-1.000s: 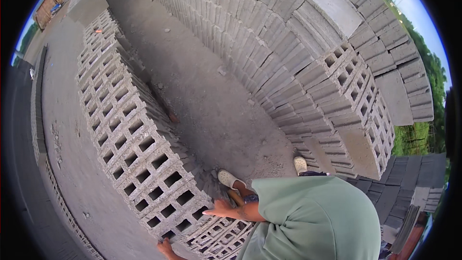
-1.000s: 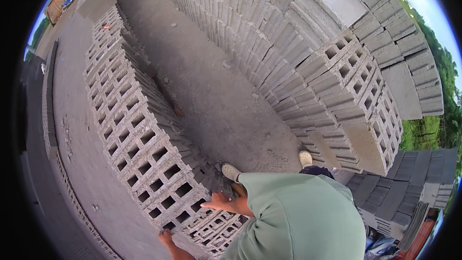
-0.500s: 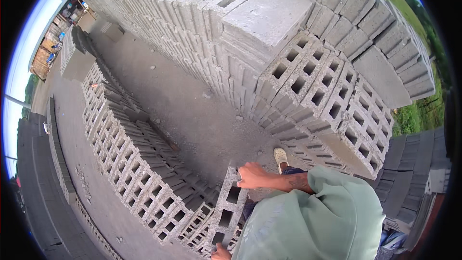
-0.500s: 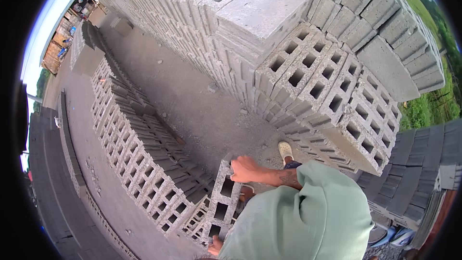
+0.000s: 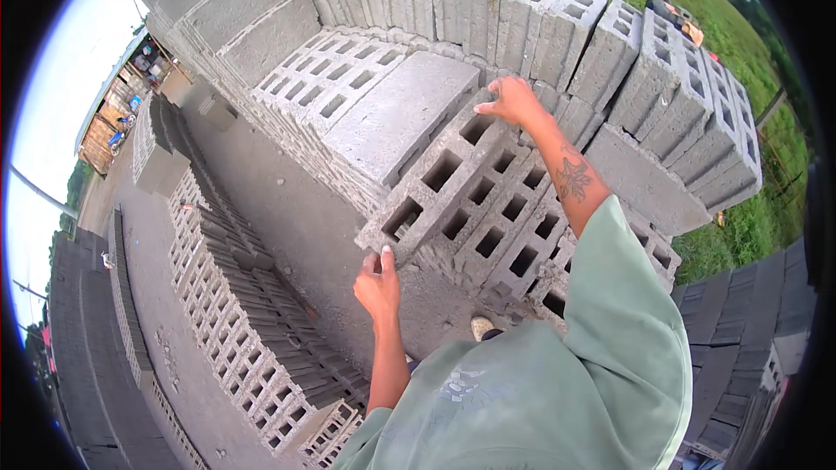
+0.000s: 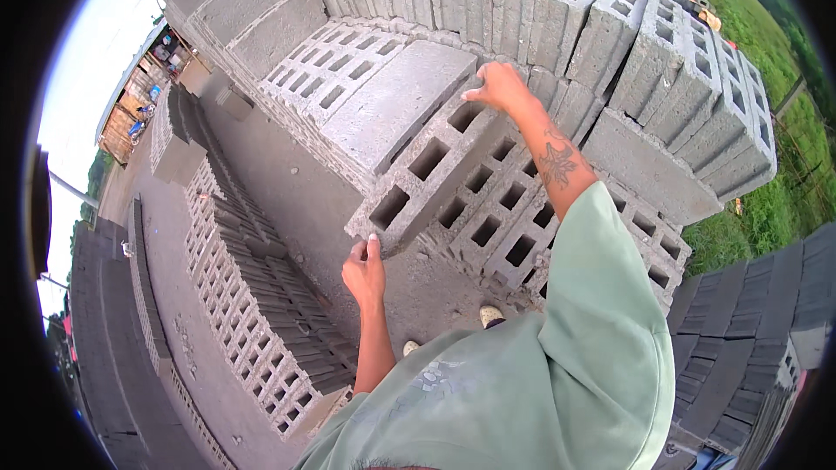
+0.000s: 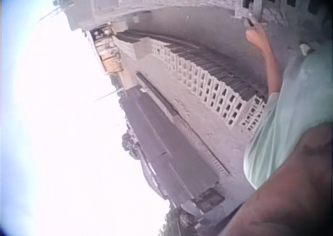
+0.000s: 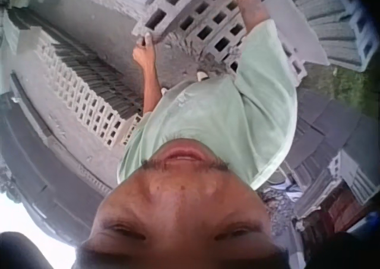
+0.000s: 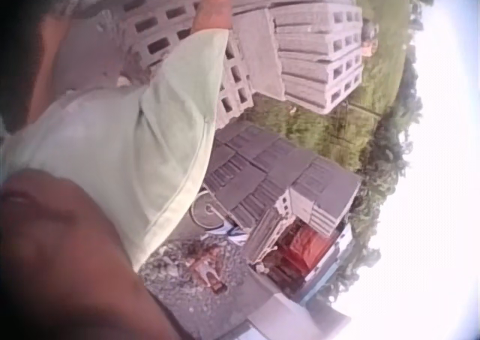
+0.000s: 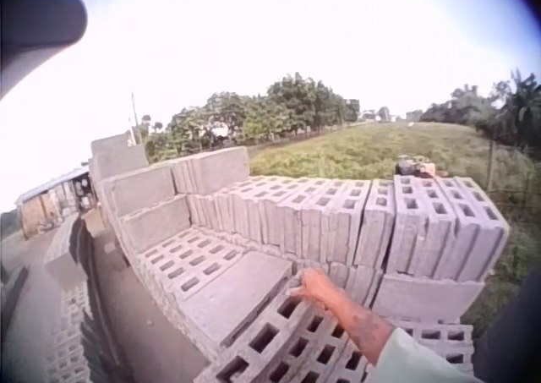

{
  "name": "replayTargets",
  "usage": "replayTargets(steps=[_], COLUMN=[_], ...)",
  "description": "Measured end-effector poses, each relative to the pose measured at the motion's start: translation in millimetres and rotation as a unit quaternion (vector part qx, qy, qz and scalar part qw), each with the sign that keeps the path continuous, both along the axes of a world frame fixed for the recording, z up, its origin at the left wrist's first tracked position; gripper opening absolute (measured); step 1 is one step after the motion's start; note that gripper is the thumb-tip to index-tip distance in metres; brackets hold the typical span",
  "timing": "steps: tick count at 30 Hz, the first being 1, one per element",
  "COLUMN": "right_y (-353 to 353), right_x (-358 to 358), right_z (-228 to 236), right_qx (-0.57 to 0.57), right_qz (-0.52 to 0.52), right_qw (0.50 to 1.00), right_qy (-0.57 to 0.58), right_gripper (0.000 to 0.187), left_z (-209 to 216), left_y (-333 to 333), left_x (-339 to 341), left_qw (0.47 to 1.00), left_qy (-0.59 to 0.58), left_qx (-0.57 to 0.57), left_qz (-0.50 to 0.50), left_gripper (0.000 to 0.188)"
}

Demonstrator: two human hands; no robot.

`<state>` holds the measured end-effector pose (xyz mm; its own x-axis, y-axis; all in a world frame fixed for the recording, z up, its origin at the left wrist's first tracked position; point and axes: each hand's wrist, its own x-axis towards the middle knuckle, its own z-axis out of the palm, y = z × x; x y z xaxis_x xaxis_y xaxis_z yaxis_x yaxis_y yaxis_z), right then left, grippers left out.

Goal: The person uses a hammer to chip away excess material from concrete hollow blocks and then stacks them neatly in rows.

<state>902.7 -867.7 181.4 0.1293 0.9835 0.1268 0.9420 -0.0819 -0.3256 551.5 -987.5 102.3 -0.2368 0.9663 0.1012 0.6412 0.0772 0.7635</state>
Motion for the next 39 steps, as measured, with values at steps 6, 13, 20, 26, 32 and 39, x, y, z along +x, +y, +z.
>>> replayTargets(steps=[6, 13, 20, 26, 32, 39], right_y=[-21, 2, 68, 71, 32, -45], right_x=[-11, -22, -46, -41, -38, 9], right_z=[-60, -56, -8, -37, -19, 12], right_qx=[0.430, 0.194, -0.147, -0.200, -0.244, -0.172], right_qz=[-0.083, -0.029, 0.142, 0.047, 0.039, 0.013], right_qw=[0.883, 0.980, 0.966, 0.973, 0.961, 0.980], right_qy=[0.168, -0.006, -0.159, -0.105, -0.124, -0.099], right_gripper=[0.050, 0.062, 0.062, 0.046, 0.042, 0.040], left_z=[-10, -90, -66, -60, -60, -55], left_y=[26, 41, 69, 74, 51, -22], left_x=[3, -36, -30, -19, 0, 39], left_qw=[0.984, 0.930, 0.868, 0.808, 0.849, 0.817], left_qy=[-0.026, -0.284, -0.211, -0.302, -0.277, -0.326], left_qx=[0.087, -0.172, -0.309, -0.373, -0.313, -0.365], left_qz=[-0.154, -0.156, -0.327, -0.341, -0.323, -0.305], left_gripper=[0.046, 0.049, 0.027, 0.025, 0.026, 0.038])
